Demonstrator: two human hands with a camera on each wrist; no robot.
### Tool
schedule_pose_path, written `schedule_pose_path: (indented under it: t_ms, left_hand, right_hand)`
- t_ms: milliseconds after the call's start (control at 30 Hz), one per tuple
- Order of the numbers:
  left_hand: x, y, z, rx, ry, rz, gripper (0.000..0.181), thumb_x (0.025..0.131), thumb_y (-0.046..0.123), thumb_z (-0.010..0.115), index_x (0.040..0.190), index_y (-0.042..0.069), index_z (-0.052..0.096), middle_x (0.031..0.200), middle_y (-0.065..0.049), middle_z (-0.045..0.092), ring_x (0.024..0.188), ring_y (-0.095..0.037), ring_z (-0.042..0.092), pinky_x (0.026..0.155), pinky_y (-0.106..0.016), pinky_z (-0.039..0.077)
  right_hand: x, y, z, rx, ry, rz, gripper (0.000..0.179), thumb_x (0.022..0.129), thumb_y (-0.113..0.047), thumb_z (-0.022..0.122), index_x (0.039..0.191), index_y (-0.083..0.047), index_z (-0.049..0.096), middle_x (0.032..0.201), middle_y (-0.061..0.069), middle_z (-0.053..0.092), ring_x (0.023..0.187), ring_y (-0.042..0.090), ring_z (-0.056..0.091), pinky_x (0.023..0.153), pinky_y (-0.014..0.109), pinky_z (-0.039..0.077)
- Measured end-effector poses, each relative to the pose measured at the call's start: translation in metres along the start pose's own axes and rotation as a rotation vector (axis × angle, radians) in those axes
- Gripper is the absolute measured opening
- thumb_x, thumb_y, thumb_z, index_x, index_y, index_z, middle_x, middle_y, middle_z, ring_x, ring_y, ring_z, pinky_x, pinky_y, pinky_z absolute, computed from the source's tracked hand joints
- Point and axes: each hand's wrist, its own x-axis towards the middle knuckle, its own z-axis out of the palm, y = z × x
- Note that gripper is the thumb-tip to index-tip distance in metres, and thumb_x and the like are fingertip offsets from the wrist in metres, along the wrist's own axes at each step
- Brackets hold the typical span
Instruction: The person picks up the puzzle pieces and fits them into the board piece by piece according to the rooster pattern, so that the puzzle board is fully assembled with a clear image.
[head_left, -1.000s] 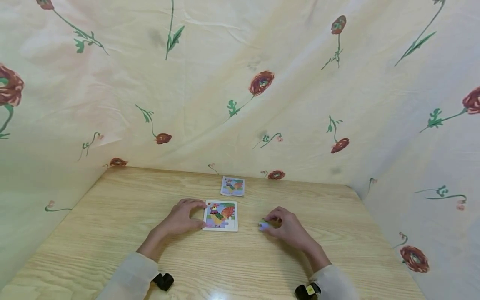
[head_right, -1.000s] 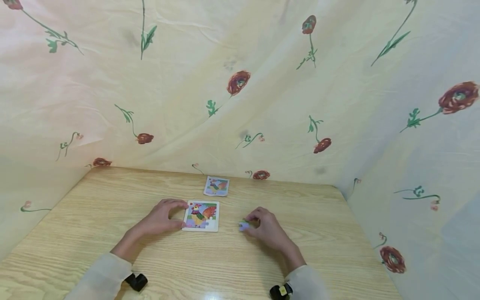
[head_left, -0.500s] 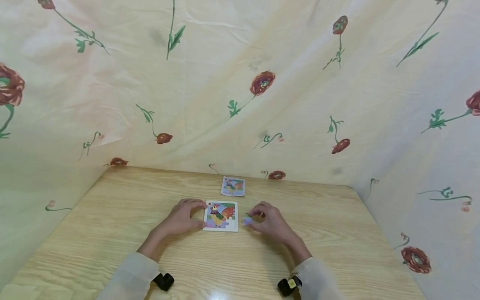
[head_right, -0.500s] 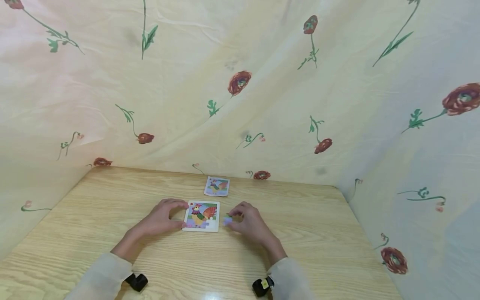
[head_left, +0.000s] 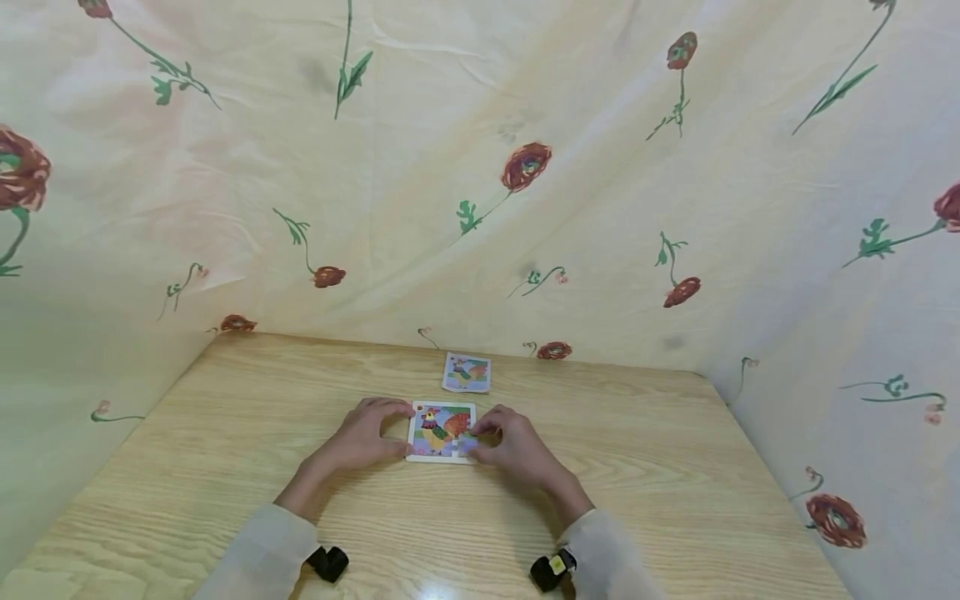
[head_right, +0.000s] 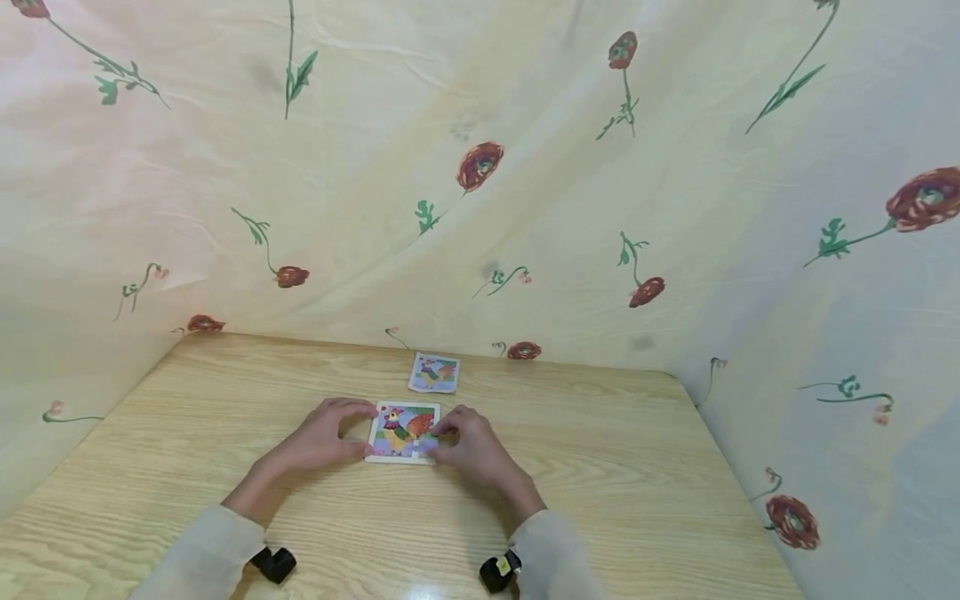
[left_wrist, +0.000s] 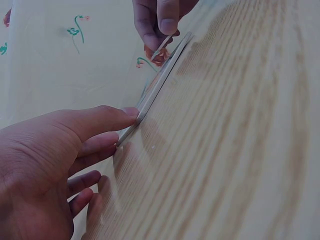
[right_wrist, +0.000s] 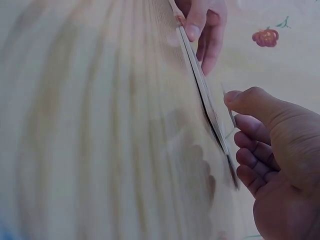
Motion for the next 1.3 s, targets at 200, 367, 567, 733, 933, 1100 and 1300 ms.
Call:
schedule_pose_path:
  t_ms: [200,367,567,733,933,1100,1300]
  left_hand:
    - [0.000,0.000,0.000,0.008,-0.002,0.007,0.055,0.085,0.037,0.083,0.134,0.019,0.067,0.151,-0.007,0.057,0.145,-0.038,0.039,0.116,-0.072,0.026]
    - [0.001,-0.001,0.000,0.011,-0.002,0.005,0.055,0.085,0.037,0.083,0.134,0.018,0.066,0.151,-0.007,0.057,0.146,-0.039,0.039,0.116,-0.072,0.026]
    - [0.001,0.000,0.000,0.013,-0.001,0.006,0.055,0.085,0.038,0.083,0.134,0.019,0.067,0.151,-0.007,0.056,0.146,-0.039,0.038,0.115,-0.073,0.026]
    - [0.001,0.000,-0.001,0.013,-0.003,0.004,0.056,0.085,0.038,0.082,0.135,0.019,0.066,0.151,-0.008,0.056,0.146,-0.040,0.038,0.116,-0.073,0.026]
    - [0.001,0.001,-0.001,0.011,-0.002,0.007,0.055,0.085,0.038,0.083,0.134,0.019,0.067,0.151,-0.008,0.056,0.146,-0.040,0.038,0.115,-0.073,0.026]
    - [0.001,0.002,-0.001,0.010,-0.005,0.006,0.055,0.085,0.038,0.083,0.134,0.018,0.067,0.151,-0.008,0.056,0.146,-0.041,0.038,0.115,-0.073,0.025]
    - [0.001,0.001,-0.001,0.011,-0.001,0.006,0.055,0.085,0.038,0.083,0.134,0.019,0.067,0.151,-0.007,0.056,0.147,-0.040,0.037,0.115,-0.074,0.025]
  right_hand:
    - [0.002,-0.001,0.006,-0.019,-0.012,0.003,0.020,0.086,-0.020,0.085,0.101,-0.010,0.077,0.103,0.000,0.067,0.092,0.014,0.054,0.079,0.023,0.045]
    - [0.005,-0.001,0.011,-0.021,-0.030,0.025,0.021,0.085,-0.019,0.085,0.102,-0.010,0.076,0.102,0.000,0.065,0.092,0.013,0.053,0.079,0.021,0.045]
    - [0.006,0.000,0.013,-0.038,-0.026,0.014,0.019,0.085,-0.017,0.085,0.100,-0.008,0.076,0.100,0.001,0.064,0.088,0.013,0.053,0.075,0.020,0.046]
    - [0.007,0.000,0.013,-0.055,-0.030,0.011,0.020,0.085,-0.017,0.086,0.100,-0.009,0.077,0.099,0.000,0.064,0.088,0.013,0.054,0.074,0.020,0.047]
    - [0.007,0.000,0.012,-0.070,-0.029,0.009,0.021,0.084,-0.018,0.086,0.100,-0.009,0.077,0.098,0.000,0.064,0.087,0.013,0.054,0.074,0.020,0.047]
    - [0.007,0.000,0.012,-0.063,-0.014,-0.001,0.019,0.086,-0.019,0.085,0.100,-0.009,0.078,0.098,0.000,0.064,0.086,0.012,0.053,0.073,0.021,0.046]
    - [0.007,-0.002,0.011,-0.040,-0.013,-0.026,0.015,0.088,-0.017,0.082,0.101,-0.010,0.079,0.099,0.000,0.064,0.085,0.012,0.053,0.072,0.021,0.046]
